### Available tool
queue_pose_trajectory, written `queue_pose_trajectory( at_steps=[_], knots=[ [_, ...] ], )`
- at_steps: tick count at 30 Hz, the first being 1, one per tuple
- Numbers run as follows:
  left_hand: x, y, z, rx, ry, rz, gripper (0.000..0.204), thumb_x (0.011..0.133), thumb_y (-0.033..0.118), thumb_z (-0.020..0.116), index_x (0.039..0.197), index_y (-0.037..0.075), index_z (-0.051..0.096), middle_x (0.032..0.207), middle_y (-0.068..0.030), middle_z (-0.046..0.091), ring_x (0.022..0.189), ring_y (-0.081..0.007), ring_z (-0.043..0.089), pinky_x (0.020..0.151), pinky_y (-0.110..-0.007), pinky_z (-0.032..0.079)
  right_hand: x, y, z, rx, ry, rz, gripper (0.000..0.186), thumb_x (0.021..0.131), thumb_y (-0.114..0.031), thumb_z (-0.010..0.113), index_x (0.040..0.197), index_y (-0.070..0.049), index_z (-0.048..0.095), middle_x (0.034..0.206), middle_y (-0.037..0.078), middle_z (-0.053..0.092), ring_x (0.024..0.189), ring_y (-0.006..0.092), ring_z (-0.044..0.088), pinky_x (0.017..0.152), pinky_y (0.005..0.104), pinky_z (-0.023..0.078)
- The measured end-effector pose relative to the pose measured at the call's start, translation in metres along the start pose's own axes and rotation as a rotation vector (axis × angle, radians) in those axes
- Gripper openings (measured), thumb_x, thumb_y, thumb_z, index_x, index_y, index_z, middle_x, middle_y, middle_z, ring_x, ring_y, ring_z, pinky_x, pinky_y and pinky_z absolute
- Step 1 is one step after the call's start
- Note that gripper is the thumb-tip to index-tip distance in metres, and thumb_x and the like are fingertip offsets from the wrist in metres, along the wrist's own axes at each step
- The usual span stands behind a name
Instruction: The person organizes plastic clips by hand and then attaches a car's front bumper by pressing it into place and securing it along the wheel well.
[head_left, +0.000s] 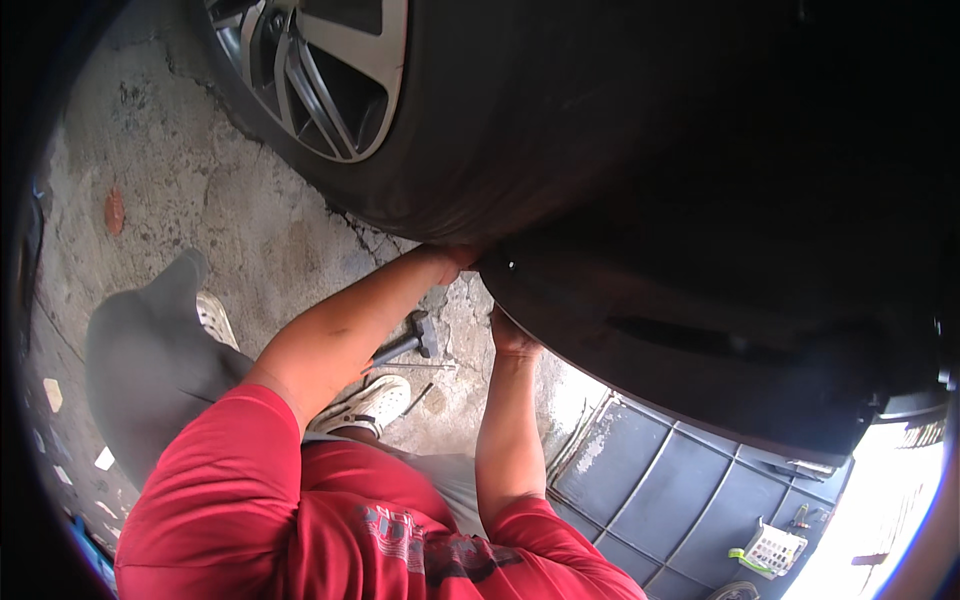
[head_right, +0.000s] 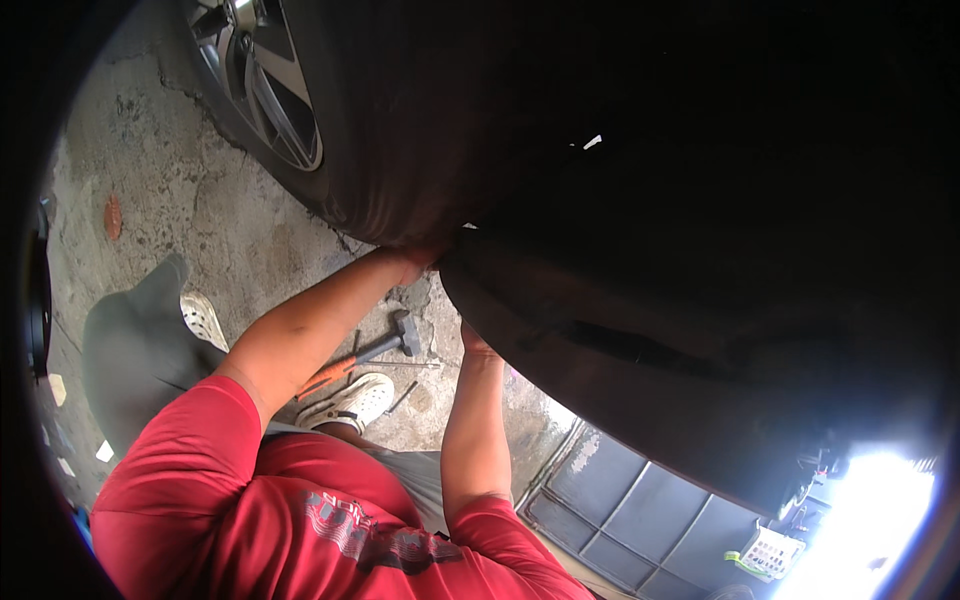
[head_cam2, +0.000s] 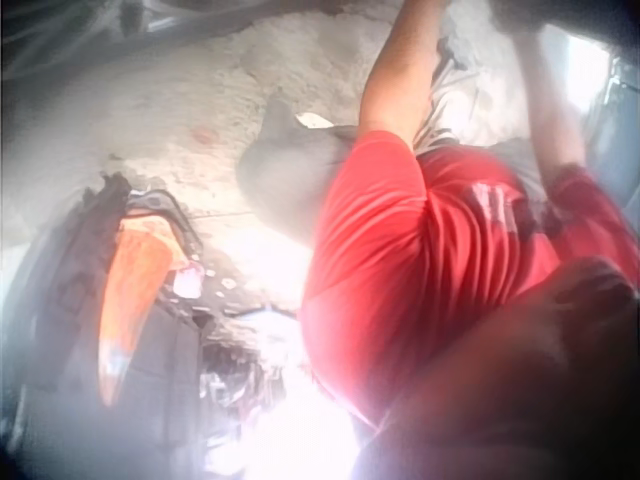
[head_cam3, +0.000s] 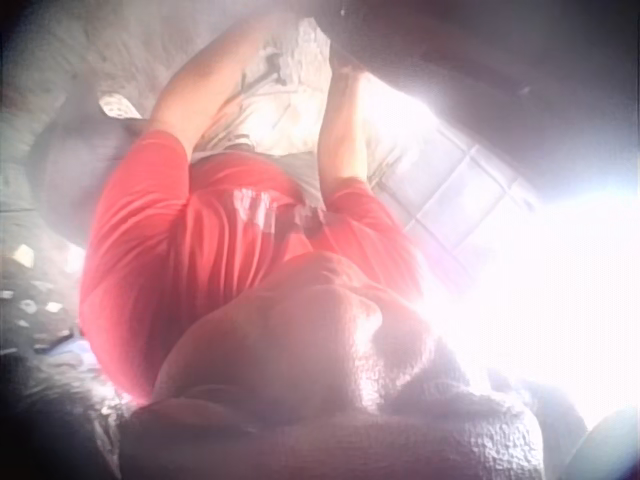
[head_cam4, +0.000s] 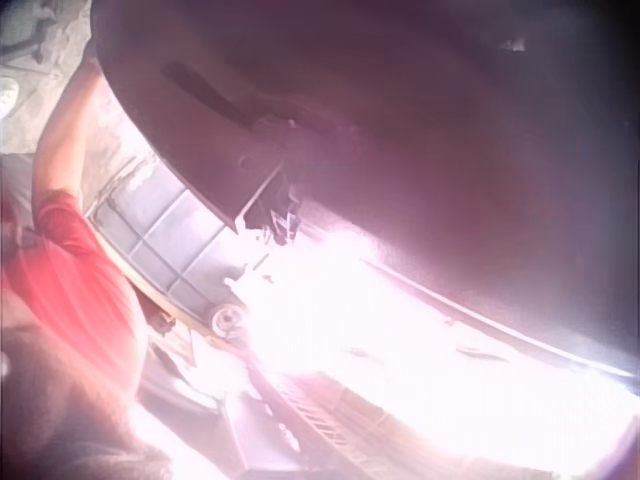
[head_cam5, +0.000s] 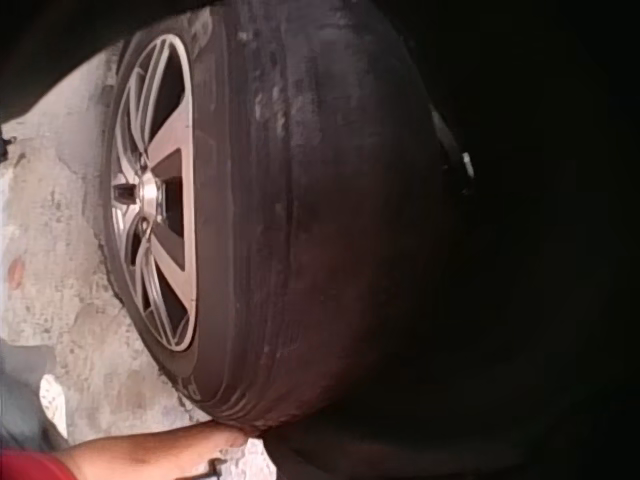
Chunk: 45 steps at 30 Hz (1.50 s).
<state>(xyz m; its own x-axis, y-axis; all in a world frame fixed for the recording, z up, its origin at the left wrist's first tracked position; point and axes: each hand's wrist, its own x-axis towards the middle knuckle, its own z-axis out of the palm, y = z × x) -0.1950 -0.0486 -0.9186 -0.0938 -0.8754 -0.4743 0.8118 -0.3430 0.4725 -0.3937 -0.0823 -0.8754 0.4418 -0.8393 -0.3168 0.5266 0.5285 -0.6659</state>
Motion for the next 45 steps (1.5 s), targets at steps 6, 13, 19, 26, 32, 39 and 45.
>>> queue_pose_trajectory(
  at_steps=[6, 13, 19, 26, 32, 39, 45],
  knots=[
    [-0.008, -0.023, -0.008, -0.051, -0.021, 0.213, 0.05, 0.106, 0.033, 0.065, 0.151, 0.014, 0.053, 0.143, -0.0025, 0.063, 0.125, -0.0136, 0.062, 0.101, -0.035, 0.055, 0.004, -0.003, -0.003, -0.024, 0.101, -0.02, 0.052, 0.107, -0.045, 0.057, 0.145, -0.01, 0.062, 0.15, 0.009, 0.063, 0.139, 0.0293, 0.057, 0.123, 0.0497, 0.042],
    [-0.016, -0.037, -0.033, -0.354, -0.326, 0.19, 0.051, 0.108, 0.027, 0.063, 0.154, 0.01, 0.049, 0.145, -0.0032, 0.062, 0.131, -0.0153, 0.06, 0.108, -0.035, 0.05, 0.0, -0.002, -0.005, -0.036, 0.037, -0.023, 0.056, 0.105, -0.049, 0.059, 0.146, -0.011, 0.061, 0.152, 0.01, 0.061, 0.14, 0.0305, 0.056, 0.124, 0.0502, 0.042],
    [-0.019, -0.024, -0.014, -0.294, -0.267, 0.16, 0.043, 0.113, 0.027, 0.057, 0.152, 0.011, 0.051, 0.143, -0.0013, 0.064, 0.13, -0.0123, 0.06, 0.106, -0.031, 0.051, 0.002, -0.004, -0.019, -0.034, 0.067, -0.019, 0.057, 0.105, -0.049, 0.06, 0.147, -0.01, 0.06, 0.152, 0.01, 0.06, 0.141, 0.0308, 0.055, 0.125, 0.0499, 0.04],
    [-0.02, -0.027, -0.005, -0.393, -0.185, 0.108, 0.037, 0.114, 0.032, 0.056, 0.142, 0.009, 0.061, 0.137, -0.0018, 0.069, 0.122, -0.0109, 0.064, 0.102, -0.03, 0.054, 0.002, -0.003, -0.017, -0.133, -0.005, -0.034, 0.054, 0.108, -0.044, 0.058, 0.149, -0.009, 0.058, 0.154, 0.01, 0.059, 0.142, 0.0293, 0.054, 0.126, 0.0472, 0.04],
    [-0.016, -0.033, 0.001, -0.434, -0.184, 0.132, 0.039, 0.114, 0.033, 0.055, 0.14, 0.005, 0.062, 0.135, -0.0052, 0.07, 0.123, -0.0154, 0.066, 0.106, -0.032, 0.053, -0.001, -0.01, -0.028, -0.111, 0.006, -0.004, 0.051, 0.107, -0.042, 0.06, 0.146, -0.009, 0.061, 0.152, 0.01, 0.061, 0.14, 0.0294, 0.058, 0.121, 0.0477, 0.046],
    [-0.017, -0.034, 0.006, -0.495, -0.102, 0.122, 0.042, 0.114, 0.036, 0.053, 0.134, 0.001, 0.066, 0.133, -0.008, 0.072, 0.124, -0.0182, 0.066, 0.11, -0.035, 0.052, 0.001, -0.021, -0.041, -0.084, 0.049, 0.112, 0.05, 0.102, -0.044, 0.066, 0.14, -0.011, 0.065, 0.145, 0.008, 0.067, 0.132, 0.0269, 0.063, 0.108, 0.0437, 0.056],
    [-0.032, -0.031, 0.025, -0.526, -0.014, 0.168, 0.042, 0.111, 0.039, 0.06, 0.128, 0.002, 0.068, 0.129, -0.0079, 0.073, 0.121, -0.0177, 0.068, 0.106, -0.035, 0.053, 0.003, -0.03, -0.051, -0.084, 0.099, 0.132, 0.047, 0.1, -0.041, 0.071, 0.137, -0.012, 0.067, 0.139, 0.008, 0.07, 0.123, 0.0258, 0.067, 0.103, 0.0421, 0.058]
  ],
)
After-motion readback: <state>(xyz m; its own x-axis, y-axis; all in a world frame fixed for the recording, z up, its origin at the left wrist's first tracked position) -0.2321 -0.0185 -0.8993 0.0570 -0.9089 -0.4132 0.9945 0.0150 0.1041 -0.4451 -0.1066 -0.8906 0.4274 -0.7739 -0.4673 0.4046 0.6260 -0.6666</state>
